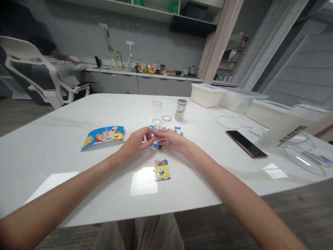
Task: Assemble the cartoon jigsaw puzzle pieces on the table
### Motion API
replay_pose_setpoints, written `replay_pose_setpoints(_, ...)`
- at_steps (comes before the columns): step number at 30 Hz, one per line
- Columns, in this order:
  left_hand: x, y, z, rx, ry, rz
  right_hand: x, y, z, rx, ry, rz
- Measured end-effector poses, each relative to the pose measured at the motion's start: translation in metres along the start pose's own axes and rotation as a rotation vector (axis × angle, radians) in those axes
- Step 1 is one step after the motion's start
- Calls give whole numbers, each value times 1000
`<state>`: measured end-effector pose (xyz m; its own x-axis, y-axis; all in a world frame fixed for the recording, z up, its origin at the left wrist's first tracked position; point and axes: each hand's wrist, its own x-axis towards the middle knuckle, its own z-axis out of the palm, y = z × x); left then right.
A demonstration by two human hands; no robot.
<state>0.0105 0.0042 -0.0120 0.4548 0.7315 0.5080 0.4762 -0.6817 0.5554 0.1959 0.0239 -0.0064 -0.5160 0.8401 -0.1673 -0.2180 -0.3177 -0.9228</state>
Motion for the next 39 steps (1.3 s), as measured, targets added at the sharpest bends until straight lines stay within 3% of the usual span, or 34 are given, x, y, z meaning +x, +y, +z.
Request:
replay_pose_setpoints(12,1,4,-2,25,33,-120,-1,-1,6,38,-3,79)
replay_pose_setpoints(22,2,-7,-1,55,36,-62,-2,-2,7,30,-3,102)
replay_pose_setpoints(39,3,-1,-3,49,61,-98,-7,-6,6,-14,-71,99)
